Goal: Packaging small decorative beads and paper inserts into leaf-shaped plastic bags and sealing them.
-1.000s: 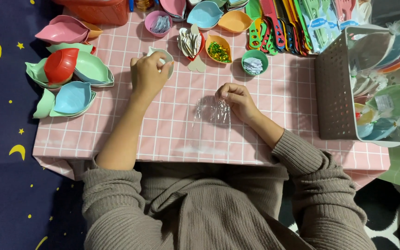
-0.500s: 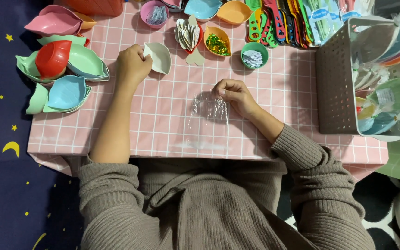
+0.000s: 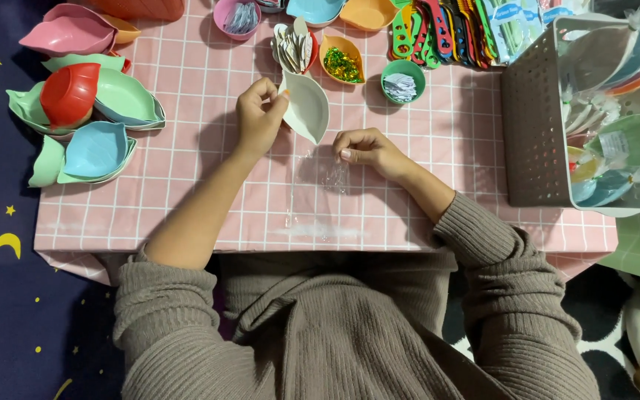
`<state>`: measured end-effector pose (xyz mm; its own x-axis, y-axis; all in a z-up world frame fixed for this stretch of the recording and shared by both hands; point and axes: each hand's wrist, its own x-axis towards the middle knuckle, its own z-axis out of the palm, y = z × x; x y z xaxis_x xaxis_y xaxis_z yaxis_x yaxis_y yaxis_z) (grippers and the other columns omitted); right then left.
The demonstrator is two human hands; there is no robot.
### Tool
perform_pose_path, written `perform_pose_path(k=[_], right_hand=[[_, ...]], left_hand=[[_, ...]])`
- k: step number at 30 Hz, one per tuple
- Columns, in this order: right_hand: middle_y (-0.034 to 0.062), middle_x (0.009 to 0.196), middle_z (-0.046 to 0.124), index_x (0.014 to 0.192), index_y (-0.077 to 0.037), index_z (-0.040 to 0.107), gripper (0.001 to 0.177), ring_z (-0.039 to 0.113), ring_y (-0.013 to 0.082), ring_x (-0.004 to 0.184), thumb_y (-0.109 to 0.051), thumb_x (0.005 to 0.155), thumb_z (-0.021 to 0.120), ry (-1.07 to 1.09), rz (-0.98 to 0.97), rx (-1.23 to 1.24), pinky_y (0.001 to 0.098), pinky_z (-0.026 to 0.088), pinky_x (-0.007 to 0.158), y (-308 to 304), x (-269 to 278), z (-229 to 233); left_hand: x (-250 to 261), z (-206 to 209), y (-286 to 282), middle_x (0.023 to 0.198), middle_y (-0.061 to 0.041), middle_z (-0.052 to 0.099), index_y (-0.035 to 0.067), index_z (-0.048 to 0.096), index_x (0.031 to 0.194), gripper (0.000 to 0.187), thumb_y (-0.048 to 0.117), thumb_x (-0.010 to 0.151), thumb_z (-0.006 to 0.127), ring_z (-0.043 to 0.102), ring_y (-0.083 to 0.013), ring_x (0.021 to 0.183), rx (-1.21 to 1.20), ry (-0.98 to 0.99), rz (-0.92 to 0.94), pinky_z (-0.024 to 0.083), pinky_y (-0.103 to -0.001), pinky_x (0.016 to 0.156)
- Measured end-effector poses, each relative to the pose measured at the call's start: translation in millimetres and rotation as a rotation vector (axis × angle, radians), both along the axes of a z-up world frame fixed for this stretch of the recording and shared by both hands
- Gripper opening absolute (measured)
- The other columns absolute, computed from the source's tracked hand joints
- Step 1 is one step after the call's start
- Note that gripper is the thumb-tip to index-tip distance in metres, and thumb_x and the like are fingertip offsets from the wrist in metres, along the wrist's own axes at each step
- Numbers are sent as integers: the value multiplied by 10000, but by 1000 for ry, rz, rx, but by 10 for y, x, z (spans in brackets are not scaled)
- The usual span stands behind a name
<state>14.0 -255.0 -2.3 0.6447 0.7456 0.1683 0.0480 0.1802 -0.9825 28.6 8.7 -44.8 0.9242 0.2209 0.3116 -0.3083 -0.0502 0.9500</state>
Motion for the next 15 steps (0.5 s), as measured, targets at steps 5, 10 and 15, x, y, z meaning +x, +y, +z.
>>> perform_pose_path(k=[5, 10, 15], right_hand=[[92, 865, 636, 893, -28, 739, 153, 544, 167, 834, -139, 953, 653, -132, 108, -83, 319, 430, 826, 1, 7, 52], [83, 915, 571, 939, -27, 748, 151, 504, 169, 890, -136, 968, 647, -165, -6, -94, 333, 421, 866, -19, 83, -36], [114, 1026, 506, 967, 4, 737, 148, 465, 183, 960, -122, 972, 658, -157, -119, -50, 331, 443, 909, -46, 101, -59]], left_hand=[[-57, -16, -130, 693, -22, 518, 97, 472, 742, 310, 132, 950, 699, 580, -80, 624, -15, -18, -15, 494, -221, 481], [-46, -114, -178, 773, -33, 551, 96, 506, 773, 280, 159, 955, 710, 620, -82, 611, -38, 16, -90, 514, -211, 465], [-86, -58, -176, 872, -71, 655, 93, 503, 755, 305, 173, 944, 729, 683, -124, 603, -63, 25, -154, 554, -219, 468]])
